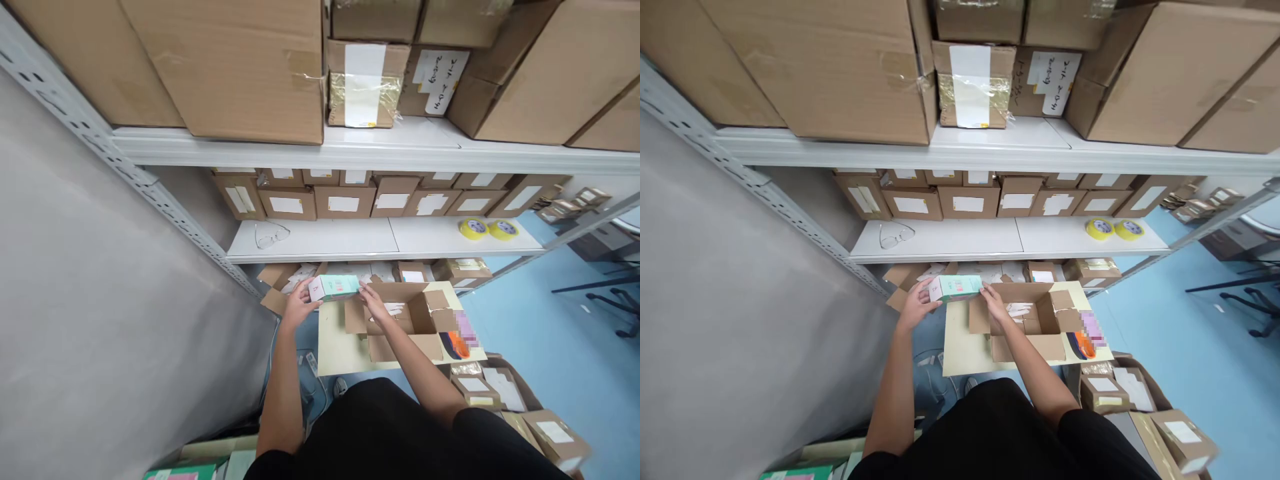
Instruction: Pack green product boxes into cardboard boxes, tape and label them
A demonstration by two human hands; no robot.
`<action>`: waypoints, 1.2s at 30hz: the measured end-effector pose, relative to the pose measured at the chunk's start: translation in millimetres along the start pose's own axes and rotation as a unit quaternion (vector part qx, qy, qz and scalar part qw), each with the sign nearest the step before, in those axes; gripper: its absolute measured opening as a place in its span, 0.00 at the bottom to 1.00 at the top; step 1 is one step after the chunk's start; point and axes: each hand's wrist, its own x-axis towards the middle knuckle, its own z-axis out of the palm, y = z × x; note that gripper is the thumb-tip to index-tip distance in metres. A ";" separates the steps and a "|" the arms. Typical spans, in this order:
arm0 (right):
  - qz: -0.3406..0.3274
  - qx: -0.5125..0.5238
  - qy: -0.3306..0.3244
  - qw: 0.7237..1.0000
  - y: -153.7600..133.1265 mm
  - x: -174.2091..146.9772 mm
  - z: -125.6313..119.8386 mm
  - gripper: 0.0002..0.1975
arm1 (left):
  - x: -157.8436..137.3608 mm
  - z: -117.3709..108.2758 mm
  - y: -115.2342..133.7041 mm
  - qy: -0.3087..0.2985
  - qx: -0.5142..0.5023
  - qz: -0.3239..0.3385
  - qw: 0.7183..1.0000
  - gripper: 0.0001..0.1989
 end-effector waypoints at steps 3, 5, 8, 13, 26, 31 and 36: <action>0.040 0.087 0.065 0.993 -5.1 -15.4 -32.3 0.32 | -0.7 33.9 -2.1 -0.025 -0.022 -0.015 0.999 0.41; 0.042 0.093 0.115 0.988 -7.6 -28.0 -59.4 0.33 | -1.7 68.6 -3.7 -0.036 0.005 -0.009 0.999 0.40; 0.051 0.086 0.184 0.978 -8.1 -51.3 -101.4 0.33 | -7.1 130.1 -3.8 -0.044 0.038 -0.010 0.998 0.41; 0.073 0.098 0.245 0.962 2.2 -90.2 -152.3 0.34 | -19.2 215.3 -4.3 -0.125 -0.027 -0.075 0.989 0.49; 0.059 0.006 0.211 0.976 41.5 -108.1 -185.1 0.39 | -40.9 243.5 -37.7 -0.161 0.287 -0.051 0.943 0.32; 0.050 -0.031 0.171 0.984 54.2 -118.0 -185.1 0.36 | -65.5 245.8 -59.1 -0.235 0.366 -0.057 0.899 0.42; 0.029 -0.047 0.152 0.987 55.0 -123.2 -189.5 0.33 | -72.8 256.5 -65.3 -0.190 0.387 -0.031 0.902 0.21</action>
